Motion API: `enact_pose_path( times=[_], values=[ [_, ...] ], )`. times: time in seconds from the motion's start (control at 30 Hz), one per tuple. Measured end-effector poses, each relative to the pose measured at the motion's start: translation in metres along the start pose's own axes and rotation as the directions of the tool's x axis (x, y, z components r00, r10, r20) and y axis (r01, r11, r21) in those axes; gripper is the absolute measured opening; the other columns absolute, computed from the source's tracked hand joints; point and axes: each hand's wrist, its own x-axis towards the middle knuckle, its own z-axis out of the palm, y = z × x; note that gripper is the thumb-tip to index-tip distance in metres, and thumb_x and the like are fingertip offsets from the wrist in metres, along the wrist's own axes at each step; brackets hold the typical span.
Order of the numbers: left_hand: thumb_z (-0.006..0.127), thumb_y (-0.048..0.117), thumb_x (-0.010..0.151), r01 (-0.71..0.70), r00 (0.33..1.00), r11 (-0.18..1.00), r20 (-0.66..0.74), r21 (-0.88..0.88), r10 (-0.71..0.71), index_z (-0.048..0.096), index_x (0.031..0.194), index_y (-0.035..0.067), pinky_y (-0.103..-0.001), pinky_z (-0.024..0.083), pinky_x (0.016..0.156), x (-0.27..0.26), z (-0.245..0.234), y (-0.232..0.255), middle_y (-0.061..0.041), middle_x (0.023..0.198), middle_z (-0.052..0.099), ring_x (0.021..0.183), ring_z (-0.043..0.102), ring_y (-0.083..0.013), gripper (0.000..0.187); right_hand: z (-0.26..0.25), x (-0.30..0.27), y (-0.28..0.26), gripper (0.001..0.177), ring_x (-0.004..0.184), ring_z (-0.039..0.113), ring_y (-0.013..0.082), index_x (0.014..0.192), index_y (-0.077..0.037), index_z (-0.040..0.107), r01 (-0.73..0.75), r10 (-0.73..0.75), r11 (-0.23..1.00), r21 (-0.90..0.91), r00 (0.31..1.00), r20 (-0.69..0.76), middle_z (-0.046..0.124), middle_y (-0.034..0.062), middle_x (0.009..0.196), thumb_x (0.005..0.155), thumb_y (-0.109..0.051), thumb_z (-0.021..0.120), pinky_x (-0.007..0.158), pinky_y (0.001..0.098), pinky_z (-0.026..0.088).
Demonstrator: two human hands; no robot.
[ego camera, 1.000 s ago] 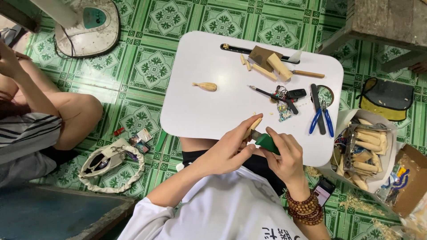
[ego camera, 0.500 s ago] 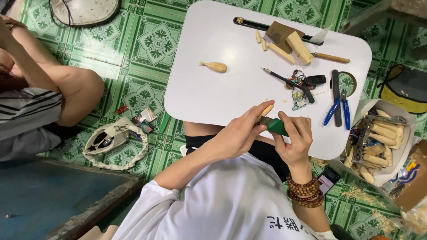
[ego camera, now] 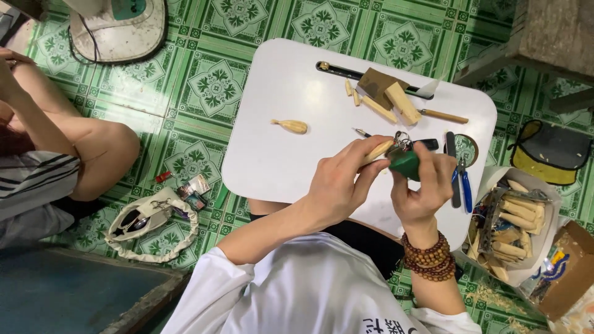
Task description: Carving a small wooden object using a utility knife on a small table
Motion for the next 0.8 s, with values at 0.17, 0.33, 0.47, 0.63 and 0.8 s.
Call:
enact_pose_path(
  times=[0.17, 0.33, 0.47, 0.63, 0.8],
  values=[
    [0.052, 0.015, 0.114, -0.003, 1.000, 0.951, -0.018, -0.308, -0.003, 0.038, 0.161, 0.014, -0.032, 0.056, 0.073, 0.029, -0.007, 0.004, -0.006, 0.100, 0.055, 0.087, 0.055, -0.0137, 0.049, 0.001, 0.027, 0.021, 0.057, 0.064, 0.057, 0.0280, 0.125, 0.023, 0.060, -0.105, 0.109, 0.980, 0.170, 0.994, -0.017, 0.056, 0.0202, 0.076, 0.105, -0.030, 0.067, 0.065, 0.0406, 0.045],
    [0.033, 0.031, 0.119, 0.128, 0.979, 0.900, 0.201, -0.416, -0.046, 0.032, 0.162, 0.010, -0.031, 0.047, 0.105, 0.061, -0.032, 0.012, -0.011, 0.132, 0.054, 0.115, 0.056, -0.0218, 0.048, -0.010, 0.064, 0.011, 0.061, 0.068, 0.053, 0.0223, 0.135, 0.010, 0.051, -0.500, 0.461, 0.781, 0.373, 0.866, 0.195, 0.051, 0.0159, 0.078, 0.108, -0.045, 0.050, 0.065, 0.0341, 0.047],
    [0.038, 0.030, 0.116, 0.312, 0.931, 0.713, 0.350, -0.627, -0.100, 0.039, 0.158, 0.013, -0.026, 0.045, 0.078, 0.082, -0.040, 0.013, -0.005, 0.107, 0.058, 0.086, 0.046, -0.0129, 0.046, -0.015, 0.083, 0.016, 0.073, 0.060, 0.049, 0.0193, 0.124, 0.012, 0.060, -0.552, 0.501, 0.750, 0.364, 0.834, 0.231, 0.046, 0.0132, 0.069, 0.108, -0.058, 0.042, 0.055, 0.0305, 0.040],
    [0.043, 0.033, 0.117, 0.264, 0.927, 0.755, 0.374, -0.600, -0.026, 0.037, 0.163, 0.016, -0.025, 0.044, 0.078, 0.109, -0.039, -0.004, -0.002, 0.110, 0.058, 0.083, 0.049, -0.0110, 0.049, -0.020, 0.093, 0.033, 0.060, 0.058, 0.049, 0.0213, 0.115, 0.016, 0.058, -0.396, 0.347, 0.901, 0.174, 0.902, 0.256, 0.055, 0.0144, 0.073, 0.103, -0.042, 0.050, 0.056, 0.0328, 0.039],
    [0.046, 0.024, 0.115, 0.147, 0.954, 0.901, 0.299, -0.408, -0.021, 0.044, 0.149, 0.012, -0.027, 0.043, 0.077, 0.129, -0.033, -0.016, 0.000, 0.115, 0.061, 0.077, 0.048, -0.0114, 0.036, 0.000, 0.099, 0.053, 0.059, 0.070, 0.063, 0.0352, 0.106, 0.018, 0.068, -0.146, 0.144, 0.989, -0.006, 0.970, 0.196, 0.069, 0.0245, 0.090, 0.102, -0.039, 0.055, 0.065, 0.0432, 0.049]
  ],
)
